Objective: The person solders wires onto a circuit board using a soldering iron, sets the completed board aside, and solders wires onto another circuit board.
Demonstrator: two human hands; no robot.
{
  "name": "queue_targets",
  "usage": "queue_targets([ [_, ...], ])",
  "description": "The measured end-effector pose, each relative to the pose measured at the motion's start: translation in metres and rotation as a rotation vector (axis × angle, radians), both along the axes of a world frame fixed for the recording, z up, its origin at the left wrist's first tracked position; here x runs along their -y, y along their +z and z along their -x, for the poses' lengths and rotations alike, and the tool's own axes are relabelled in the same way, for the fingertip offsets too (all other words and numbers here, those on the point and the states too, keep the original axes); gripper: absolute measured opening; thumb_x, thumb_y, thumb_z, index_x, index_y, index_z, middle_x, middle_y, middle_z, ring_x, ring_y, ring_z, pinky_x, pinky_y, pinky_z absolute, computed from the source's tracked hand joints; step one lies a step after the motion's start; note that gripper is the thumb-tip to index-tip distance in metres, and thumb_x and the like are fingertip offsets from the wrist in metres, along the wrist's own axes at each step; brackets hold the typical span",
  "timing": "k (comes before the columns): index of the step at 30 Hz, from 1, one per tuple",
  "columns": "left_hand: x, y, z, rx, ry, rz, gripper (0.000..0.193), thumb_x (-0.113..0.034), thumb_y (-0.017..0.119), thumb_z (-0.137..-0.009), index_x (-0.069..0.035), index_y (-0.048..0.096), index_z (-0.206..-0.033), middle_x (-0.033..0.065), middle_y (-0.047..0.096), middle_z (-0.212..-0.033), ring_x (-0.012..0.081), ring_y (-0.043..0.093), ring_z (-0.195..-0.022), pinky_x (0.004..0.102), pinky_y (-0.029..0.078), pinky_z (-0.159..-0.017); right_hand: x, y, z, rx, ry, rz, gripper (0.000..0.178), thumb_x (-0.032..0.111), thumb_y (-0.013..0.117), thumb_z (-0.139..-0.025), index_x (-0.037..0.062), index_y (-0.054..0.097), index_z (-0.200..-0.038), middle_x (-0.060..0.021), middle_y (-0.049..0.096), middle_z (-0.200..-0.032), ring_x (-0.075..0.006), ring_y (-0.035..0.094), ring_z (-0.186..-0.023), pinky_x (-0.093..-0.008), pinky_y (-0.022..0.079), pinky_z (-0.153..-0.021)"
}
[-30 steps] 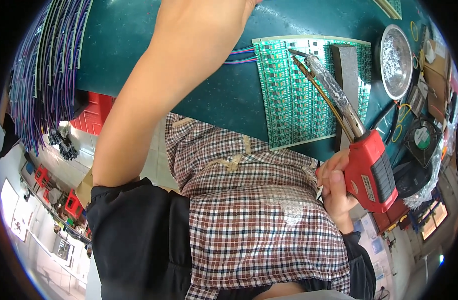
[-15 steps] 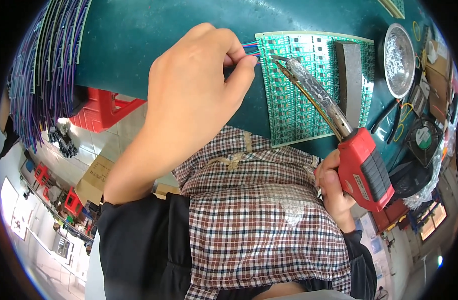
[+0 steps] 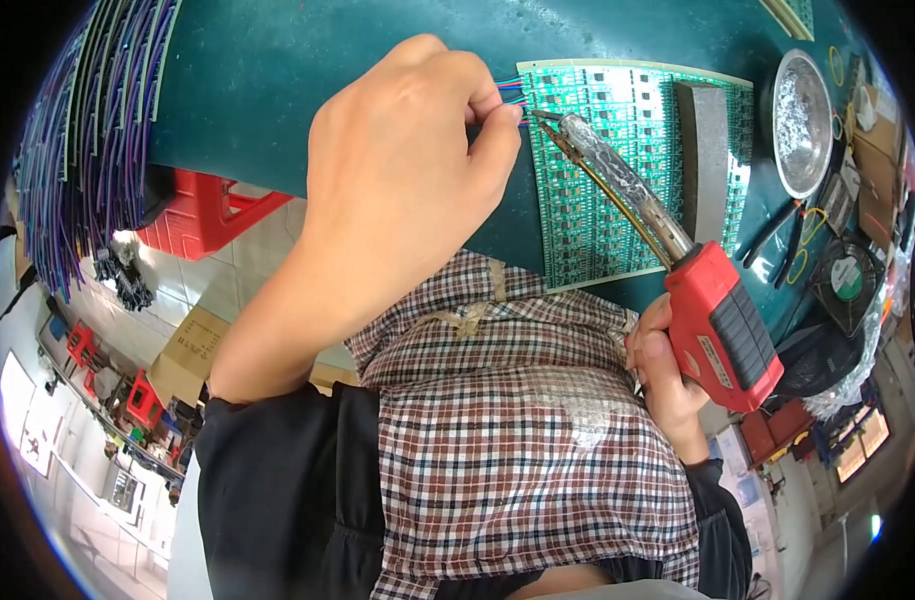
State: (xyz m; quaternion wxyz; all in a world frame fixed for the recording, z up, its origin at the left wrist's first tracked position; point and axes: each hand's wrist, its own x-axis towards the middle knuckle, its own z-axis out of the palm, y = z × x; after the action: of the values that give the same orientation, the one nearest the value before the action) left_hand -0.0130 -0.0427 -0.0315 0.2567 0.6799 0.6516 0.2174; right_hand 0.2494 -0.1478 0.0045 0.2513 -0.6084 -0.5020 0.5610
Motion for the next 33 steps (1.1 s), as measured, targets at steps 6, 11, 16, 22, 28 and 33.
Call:
queue_targets([
  [6, -0.0008, 0.0002, 0.0008, -0.010, 0.001, 0.001, 0.015, -0.012, 0.076, -0.086, -0.003, 0.067, -0.079, 0.0026, 0.058, -0.073, 0.0107, 0.055, -0.057, 0.0263, 0.044, -0.056, -0.0025, -0.0007, 0.0005, -0.017, 0.041, -0.015, 0.015, 0.007, 0.061, -0.095, -0.0008, 0.052, -0.103, -0.0073, 0.051, -0.077, -0.0086, 0.043, -0.051, -0.0246, 0.042, -0.050],
  [11, -0.0026, -0.0013, -0.0007, -0.016, -0.007, 0.004, 0.015, -0.013, 0.076, -0.086, -0.003, 0.067, -0.078, 0.0027, 0.058, -0.073, 0.0117, 0.055, -0.058, 0.0273, 0.045, -0.056, -0.0029, -0.0012, 0.0019, -0.024, -0.013, 0.019, 0.013, 0.006, 0.061, -0.095, -0.0005, 0.051, -0.101, -0.0075, 0.051, -0.077, -0.0086, 0.042, -0.050, -0.0247, 0.041, -0.049],
  [16, -0.0034, -0.0005, -0.0008, -0.015, -0.005, 0.003, 0.016, -0.013, 0.076, -0.086, -0.003, 0.067, -0.077, 0.0030, 0.058, -0.072, 0.0127, 0.057, -0.059, 0.0279, 0.046, -0.057, -0.0023, -0.0021, -0.0030, -0.008, 0.027, -0.067, 0.015, 0.007, 0.063, -0.094, -0.0004, 0.051, -0.101, -0.0080, 0.053, -0.077, -0.0099, 0.044, -0.051, -0.0250, 0.041, -0.049],
  [22, -0.0038, -0.0016, -0.0008, -0.027, -0.014, -0.003, 0.017, -0.013, 0.076, -0.086, -0.003, 0.066, -0.076, 0.0034, 0.058, -0.072, 0.0135, 0.057, -0.059, 0.0281, 0.047, -0.058, 0.0050, -0.0015, 0.0017, 0.019, -0.066, -0.016, 0.021, 0.013, 0.066, -0.095, -0.0013, 0.053, -0.103, -0.0078, 0.053, -0.077, -0.0104, 0.047, -0.052, -0.0252, 0.040, -0.049],
  [28, -0.0048, -0.0014, 0.0016, 0.011, -0.027, 0.010, 0.018, -0.014, 0.076, -0.086, -0.003, 0.065, -0.077, 0.0039, 0.058, -0.074, 0.0131, 0.057, -0.061, 0.0281, 0.047, -0.059, 0.0010, -0.0011, -0.0005, -0.010, 0.006, -0.026, 0.020, 0.010, 0.065, -0.095, -0.0001, 0.051, -0.104, -0.0083, 0.052, -0.078, -0.0101, 0.045, -0.051, -0.0246, 0.039, -0.048],
  [33, -0.0056, -0.0004, 0.0027, 0.016, -0.040, 0.021, 0.018, -0.014, 0.076, -0.087, -0.003, 0.065, -0.077, 0.0037, 0.058, -0.075, 0.0128, 0.057, -0.061, 0.0276, 0.047, -0.059, 0.0006, -0.0008, -0.0015, -0.036, -0.007, -0.005, 0.017, 0.004, 0.063, -0.094, 0.0016, 0.048, -0.103, -0.0094, 0.052, -0.080, -0.0096, 0.043, -0.051, -0.0237, 0.039, -0.048],
])
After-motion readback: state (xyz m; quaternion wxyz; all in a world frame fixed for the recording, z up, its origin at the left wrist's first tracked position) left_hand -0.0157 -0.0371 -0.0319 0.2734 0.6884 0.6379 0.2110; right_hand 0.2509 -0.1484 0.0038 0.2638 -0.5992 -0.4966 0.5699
